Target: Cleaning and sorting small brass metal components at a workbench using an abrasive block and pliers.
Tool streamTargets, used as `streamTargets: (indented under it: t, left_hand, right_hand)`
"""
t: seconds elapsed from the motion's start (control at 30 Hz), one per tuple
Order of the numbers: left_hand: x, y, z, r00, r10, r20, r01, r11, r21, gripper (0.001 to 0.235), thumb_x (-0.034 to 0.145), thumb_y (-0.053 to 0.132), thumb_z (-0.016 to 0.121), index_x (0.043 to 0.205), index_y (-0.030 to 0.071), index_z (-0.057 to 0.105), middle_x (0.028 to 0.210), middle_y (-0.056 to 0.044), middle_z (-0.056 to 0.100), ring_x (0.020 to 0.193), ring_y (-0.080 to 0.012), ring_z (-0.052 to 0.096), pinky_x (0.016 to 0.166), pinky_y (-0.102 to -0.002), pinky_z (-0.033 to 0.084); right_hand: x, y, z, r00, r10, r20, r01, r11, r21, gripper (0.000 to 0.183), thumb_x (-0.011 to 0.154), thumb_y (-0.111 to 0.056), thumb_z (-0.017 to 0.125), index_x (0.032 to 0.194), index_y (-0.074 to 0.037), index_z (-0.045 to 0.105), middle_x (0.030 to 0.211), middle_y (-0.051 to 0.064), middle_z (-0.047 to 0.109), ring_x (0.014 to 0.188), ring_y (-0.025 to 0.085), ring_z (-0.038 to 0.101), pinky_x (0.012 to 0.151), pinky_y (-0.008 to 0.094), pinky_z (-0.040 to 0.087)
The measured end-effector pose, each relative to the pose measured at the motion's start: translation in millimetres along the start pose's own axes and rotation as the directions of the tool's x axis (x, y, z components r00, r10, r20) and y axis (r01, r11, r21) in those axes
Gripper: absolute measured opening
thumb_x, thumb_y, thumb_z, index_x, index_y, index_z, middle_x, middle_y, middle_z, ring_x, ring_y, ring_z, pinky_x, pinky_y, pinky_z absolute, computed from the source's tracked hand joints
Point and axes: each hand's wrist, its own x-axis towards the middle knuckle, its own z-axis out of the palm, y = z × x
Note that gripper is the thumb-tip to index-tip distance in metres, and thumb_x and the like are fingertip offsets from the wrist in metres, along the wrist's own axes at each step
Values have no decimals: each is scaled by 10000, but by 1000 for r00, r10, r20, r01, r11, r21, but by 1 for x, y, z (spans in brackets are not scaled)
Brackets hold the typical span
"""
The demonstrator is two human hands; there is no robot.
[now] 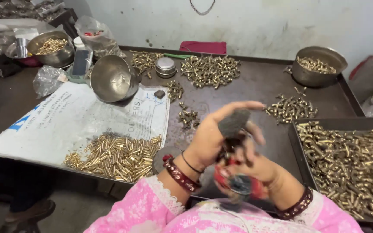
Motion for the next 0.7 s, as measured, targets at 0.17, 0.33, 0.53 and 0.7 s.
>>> streamTargets:
  t: [0.17,0.33,0.53,0.7]
  left_hand:
    - [21,-28,4,915,339,218,-382,903,197,314,1114,65,492,1384,-39,613,1053,-153,707,954,-187,697,873,-290,573]
    - [39,-56,-11,978,-32,-205,40,999,35,286,1023,110,539,1245,-48,626,807,-100,694,563,-113,594,505,-242,472]
    - [15,6,33,820,-158,550,176,984,20,275,1145,160,536,1323,-21,642,820,-116,701,517,-39,547,459,-178,369]
    - [21,-36,0,966,56,251,-99,982,163,314,1083,102,510,1349,-30,611,1060,-126,714,828,-118,667,752,-237,537]
  right_hand:
    - [-3,-37,-9,972,217,94,-203,969,-143,256,893,-248,714,945,0,743,800,136,722,683,293,670,603,433,510]
    - [-5,-2,-4,966,216,-143,-257,866,-430,238,880,-265,701,925,-33,724,774,96,724,689,269,709,644,402,561]
    - [-30,15,-24,973,227,-28,-201,906,372,154,830,-115,710,956,-51,648,863,65,706,820,213,700,732,360,588]
    - [-4,-19,-24,890,294,-349,-319,948,-16,145,882,-182,688,948,-56,657,820,74,723,797,213,738,730,360,592]
